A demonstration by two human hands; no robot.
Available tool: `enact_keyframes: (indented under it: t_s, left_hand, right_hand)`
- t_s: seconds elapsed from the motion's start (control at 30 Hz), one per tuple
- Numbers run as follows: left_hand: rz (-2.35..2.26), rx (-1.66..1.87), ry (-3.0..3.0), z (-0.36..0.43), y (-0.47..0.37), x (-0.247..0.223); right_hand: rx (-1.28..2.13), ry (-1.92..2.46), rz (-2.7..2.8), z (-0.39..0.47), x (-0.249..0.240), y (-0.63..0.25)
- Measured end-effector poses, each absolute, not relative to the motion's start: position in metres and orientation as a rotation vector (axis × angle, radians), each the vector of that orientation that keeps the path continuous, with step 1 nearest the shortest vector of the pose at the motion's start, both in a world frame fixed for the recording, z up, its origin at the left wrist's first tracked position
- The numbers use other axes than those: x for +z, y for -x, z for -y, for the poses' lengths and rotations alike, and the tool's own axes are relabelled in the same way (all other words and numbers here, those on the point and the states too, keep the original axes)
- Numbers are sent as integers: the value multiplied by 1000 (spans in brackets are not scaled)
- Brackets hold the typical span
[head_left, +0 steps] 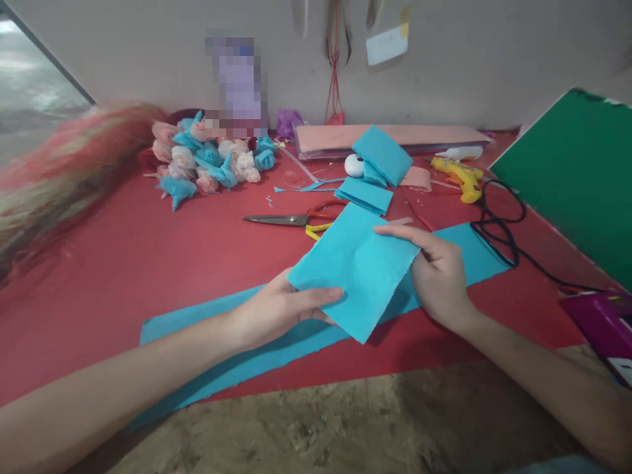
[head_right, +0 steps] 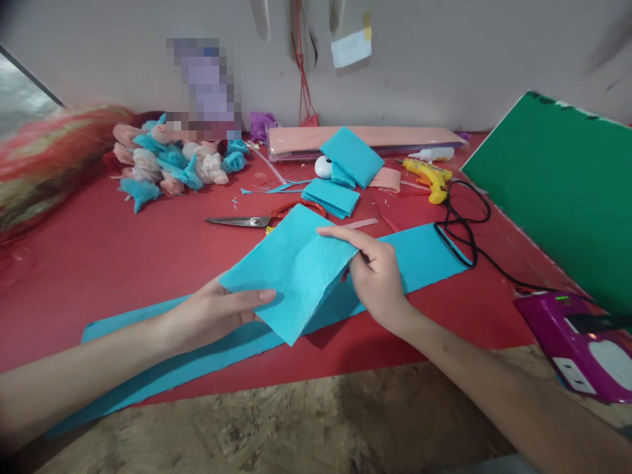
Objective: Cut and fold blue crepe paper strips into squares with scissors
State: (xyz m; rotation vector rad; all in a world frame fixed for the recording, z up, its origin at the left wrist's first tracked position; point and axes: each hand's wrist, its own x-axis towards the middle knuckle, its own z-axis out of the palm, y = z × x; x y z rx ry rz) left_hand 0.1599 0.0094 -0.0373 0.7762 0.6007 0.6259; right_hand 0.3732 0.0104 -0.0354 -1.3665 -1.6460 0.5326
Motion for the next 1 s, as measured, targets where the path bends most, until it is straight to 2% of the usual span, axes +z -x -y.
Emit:
enact_keyframes:
  t_s: [0.37, 0.57, 0.77, 0.9, 1.0]
  left_hand:
    - [-575, 657, -718, -13, -160, -39]
    - [-649, 664, -709, -13, -159, -39]
    - [-703, 682, -723, -16, -157, -36]
    - [-683, 659, -823, -17, -154, -33]
    - [-685, 624, -931, -16, -151, -32]
  right_hand:
    - [385, 1384, 1664, -12, -35, -375]
    - [412, 1339, 1631, -12, -35, -376]
    - [924, 1034, 1656, -21, -25, -393]
    - [1352, 1037, 1527, -28, -10, -398]
    - [1513, 1070, 1485, -30, -6, -397]
